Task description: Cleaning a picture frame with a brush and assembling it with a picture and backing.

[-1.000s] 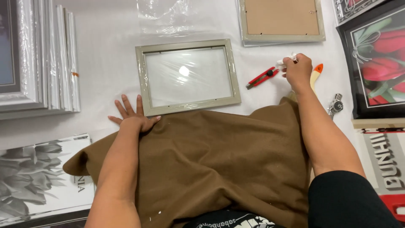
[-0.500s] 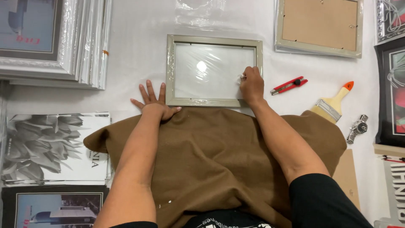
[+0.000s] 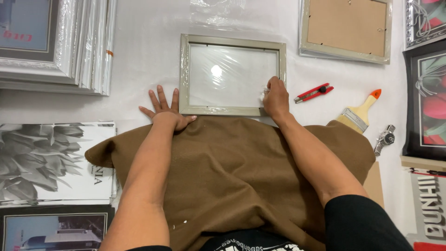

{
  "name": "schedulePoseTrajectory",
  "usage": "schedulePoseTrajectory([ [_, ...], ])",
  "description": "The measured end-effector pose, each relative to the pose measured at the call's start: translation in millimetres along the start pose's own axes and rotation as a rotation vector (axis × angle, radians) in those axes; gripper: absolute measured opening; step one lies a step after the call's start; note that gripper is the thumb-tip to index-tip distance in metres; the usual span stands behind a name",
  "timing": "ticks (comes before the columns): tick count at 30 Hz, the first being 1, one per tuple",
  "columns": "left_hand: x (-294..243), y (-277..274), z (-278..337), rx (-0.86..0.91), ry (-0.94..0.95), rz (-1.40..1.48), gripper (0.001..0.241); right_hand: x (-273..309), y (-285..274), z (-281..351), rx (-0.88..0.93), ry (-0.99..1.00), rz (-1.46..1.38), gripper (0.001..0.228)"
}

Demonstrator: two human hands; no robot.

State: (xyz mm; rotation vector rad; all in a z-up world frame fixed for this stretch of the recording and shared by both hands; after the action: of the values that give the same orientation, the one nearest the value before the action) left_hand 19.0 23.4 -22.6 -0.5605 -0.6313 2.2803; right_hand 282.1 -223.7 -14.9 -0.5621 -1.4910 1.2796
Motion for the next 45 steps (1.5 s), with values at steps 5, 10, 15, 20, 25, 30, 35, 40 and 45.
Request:
schedulePoseTrajectory([
  [5,0,1,1,-0.005,0.002,-0.001,0.107,-4,2,6,-0.003,0.027,-0.053,0.019],
  [10,1,-3,4,-0.009,-0.002,-0.002,0.107,13,4,31,0.111,-0.161,0.203,0.025],
  [15,-3,-3,6,0.005,-0.006,-0.004,0.106,44,-16,54,0.173,-0.188,0.397,0.044],
  [20,-2,-5,3,0.005,-0.003,-0.004,0.106,23,6,36,0.169,-0.206,0.446,0.047],
  [25,-2,-3,0,0.017,-0.002,-0.003,0.106,37,-6,38,0.340,-0.039,0.349,0.065],
  [30,-1,-3,-2,0.051,-0.011,-0.005,0.108,44,-1,-30,0.340,0.024,0.328,0.079],
  [35,-3,-7,2,0.047,-0.013,-0.006,0.107,42,7,-70,0.328,0.046,0.368,0.083],
  [40,-1,-4,3,0.035,-0.006,-0.030,0.109,31,0,-15,0.389,0.026,0.412,0.085],
  [45,-3,-3,6,0.005,-0.014,-0.049,0.105,18,-16,74,0.655,0.022,0.512,0.093],
])
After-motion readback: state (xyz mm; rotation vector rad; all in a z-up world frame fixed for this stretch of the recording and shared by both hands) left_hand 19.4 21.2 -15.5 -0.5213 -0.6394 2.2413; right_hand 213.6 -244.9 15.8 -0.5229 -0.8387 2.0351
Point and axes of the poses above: each hand's wrist, its own z-axis away from the middle knuckle, its own y-axis out of the palm, x = y × z, the point moved 6 cm from there along -z, towards the middle knuckle, and after that the axes turned 14 degrees about y, right-handed, at the moved point
